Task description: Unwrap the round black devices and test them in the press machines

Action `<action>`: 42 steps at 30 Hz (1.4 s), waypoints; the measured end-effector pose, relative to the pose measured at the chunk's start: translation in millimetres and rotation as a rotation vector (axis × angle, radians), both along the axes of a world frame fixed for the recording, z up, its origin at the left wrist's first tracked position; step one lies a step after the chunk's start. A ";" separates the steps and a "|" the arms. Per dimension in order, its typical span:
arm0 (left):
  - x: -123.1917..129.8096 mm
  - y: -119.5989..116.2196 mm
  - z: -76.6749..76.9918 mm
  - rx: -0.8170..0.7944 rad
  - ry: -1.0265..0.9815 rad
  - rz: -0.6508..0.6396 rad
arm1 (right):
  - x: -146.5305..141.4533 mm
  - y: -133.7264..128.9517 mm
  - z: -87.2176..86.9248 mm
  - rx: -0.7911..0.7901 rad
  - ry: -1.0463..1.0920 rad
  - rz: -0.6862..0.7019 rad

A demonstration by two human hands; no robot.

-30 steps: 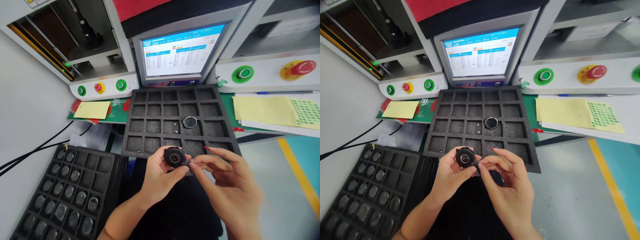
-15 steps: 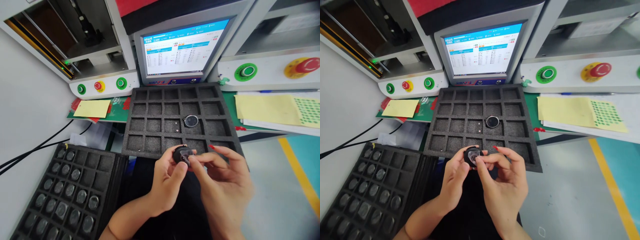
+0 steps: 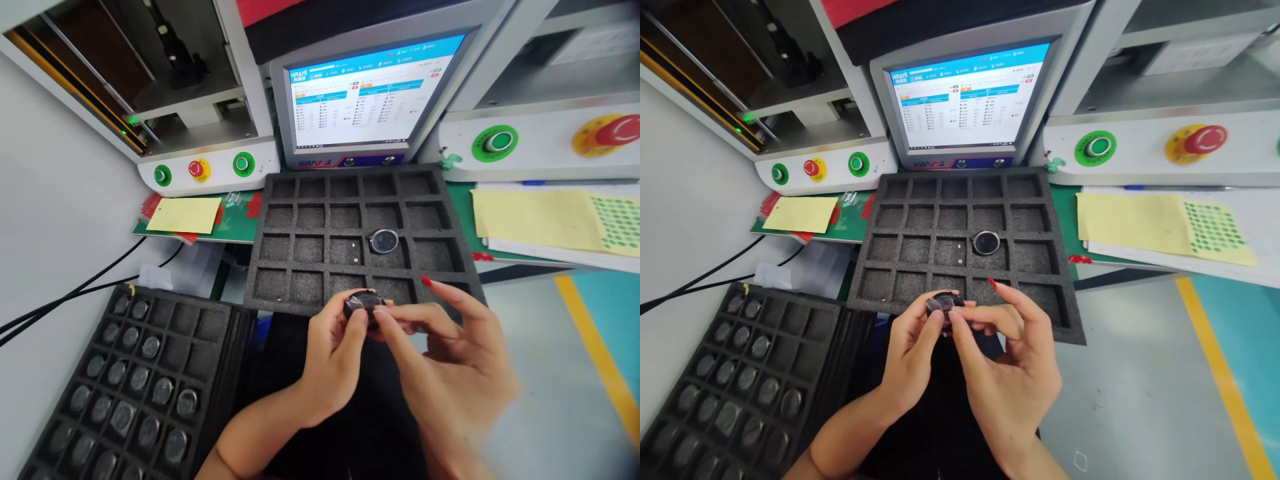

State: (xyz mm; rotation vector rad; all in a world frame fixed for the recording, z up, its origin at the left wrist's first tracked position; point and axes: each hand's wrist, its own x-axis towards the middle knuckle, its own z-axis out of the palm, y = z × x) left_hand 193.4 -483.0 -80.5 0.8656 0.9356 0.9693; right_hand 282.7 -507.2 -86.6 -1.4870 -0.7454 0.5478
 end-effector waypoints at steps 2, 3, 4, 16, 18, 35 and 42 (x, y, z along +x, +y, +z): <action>-0.9 0.4 0.3 0.000 0.012 -0.007 | 0.2 -0.4 -1.5 -0.013 -0.061 -0.028; -1.3 0.5 0.2 0.001 0.014 -0.008 | 0.0 -0.6 -2.2 -0.020 -0.085 -0.036; -1.5 0.7 0.1 -0.001 0.015 -0.007 | -0.4 -0.8 -2.7 -0.027 -0.107 -0.043; -3.7 -1.8 -8.7 -0.051 -0.027 -0.027 | -1.4 3.8 -9.3 0.093 -0.129 0.050; -3.4 -0.9 -8.4 -0.039 -0.030 -0.036 | -0.3 3.9 -11.5 0.092 -0.135 0.042; -24.0 18.1 11.9 0.057 0.094 -0.314 | 20.1 10.0 -26.8 0.008 0.480 0.298; -56.8 144.6 24.9 0.681 1.233 -0.021 | 31.5 6.8 -17.4 0.149 0.266 0.064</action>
